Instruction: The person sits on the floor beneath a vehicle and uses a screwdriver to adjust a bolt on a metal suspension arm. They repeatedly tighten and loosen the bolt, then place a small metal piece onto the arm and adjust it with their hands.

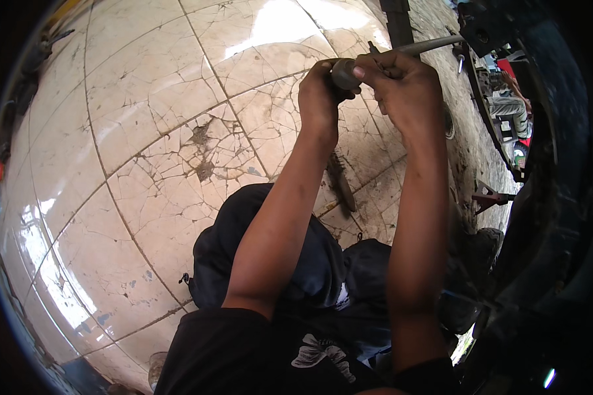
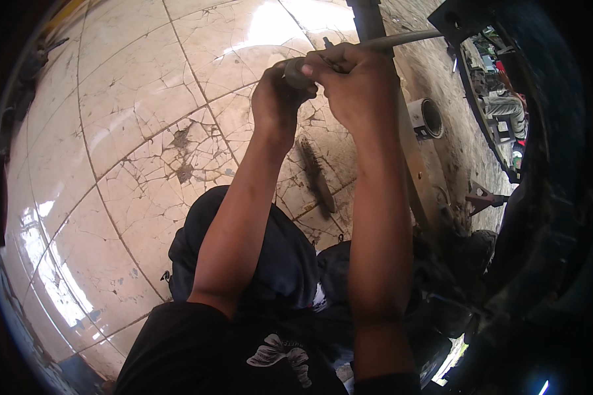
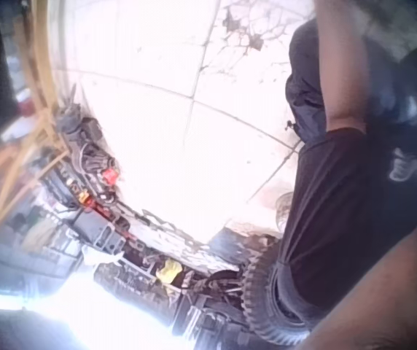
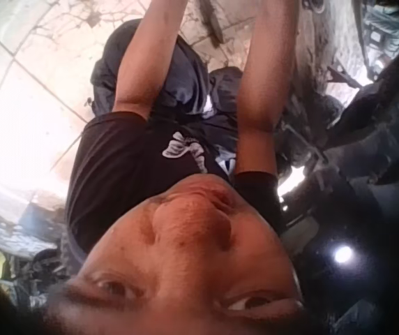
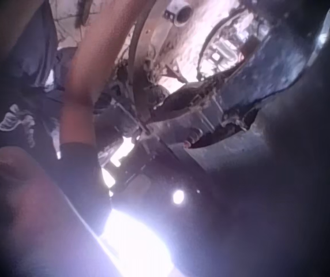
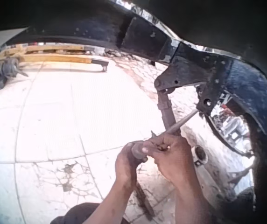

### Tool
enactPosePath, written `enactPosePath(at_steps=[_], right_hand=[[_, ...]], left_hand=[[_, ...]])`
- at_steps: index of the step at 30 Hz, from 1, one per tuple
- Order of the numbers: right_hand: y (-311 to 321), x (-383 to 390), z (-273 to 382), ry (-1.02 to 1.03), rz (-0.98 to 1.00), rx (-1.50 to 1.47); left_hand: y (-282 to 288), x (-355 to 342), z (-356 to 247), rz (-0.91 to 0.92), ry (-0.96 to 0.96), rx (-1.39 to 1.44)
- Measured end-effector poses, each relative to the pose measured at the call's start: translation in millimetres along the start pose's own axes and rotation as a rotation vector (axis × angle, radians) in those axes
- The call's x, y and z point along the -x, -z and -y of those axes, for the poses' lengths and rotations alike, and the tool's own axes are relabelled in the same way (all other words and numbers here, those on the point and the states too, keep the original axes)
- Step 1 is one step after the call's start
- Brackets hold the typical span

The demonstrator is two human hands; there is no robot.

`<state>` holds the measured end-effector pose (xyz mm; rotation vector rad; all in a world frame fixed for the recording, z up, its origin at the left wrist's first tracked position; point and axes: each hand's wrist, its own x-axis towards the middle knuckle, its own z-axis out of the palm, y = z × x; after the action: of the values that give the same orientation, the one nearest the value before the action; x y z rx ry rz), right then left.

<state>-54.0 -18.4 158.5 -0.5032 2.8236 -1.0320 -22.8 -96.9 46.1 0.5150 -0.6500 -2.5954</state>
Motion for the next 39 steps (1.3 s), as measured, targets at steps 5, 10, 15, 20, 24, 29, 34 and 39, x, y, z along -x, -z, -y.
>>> enactPosePath(at_steps=[5, 10, 15, 20, 24, 29, 34, 39], right_hand=[[-10, -5, 15, 0.06, -0.115, 0.016], [-1, -8, 1, 0.032, -0.028, 0.018], [-12, -13, 20, 0.052, -0.11, 0.069], [-3, -1, 2, 0.01, -0.051, -0.062], [-10, -15, 10, 0.026, -0.068, -0.096], [-3, -2, 6, 0.004, -0.041, -0.053], [-10, -6, 2, 0.004, -0.054, -0.177], [-11, -19, 10, 0.045, 0.029, -0.141]], left_hand=[[2, -10, 12, 0.0, -0.089, -0.127], [11, -13, 6, 0.029, -0.007, -0.024], [12, -15, 14, 0.075, -0.057, -0.052], [12, -13, 10, 0.074, -0.032, -0.066], [11, -11, 13, 0.106, -0.03, 0.065], [10, -11, 6, 0.023, -0.04, -0.134], [9, -11, 11, 0.087, -0.035, 0.137], [2, -7, 2, 0.002, -0.003, 0.025]])
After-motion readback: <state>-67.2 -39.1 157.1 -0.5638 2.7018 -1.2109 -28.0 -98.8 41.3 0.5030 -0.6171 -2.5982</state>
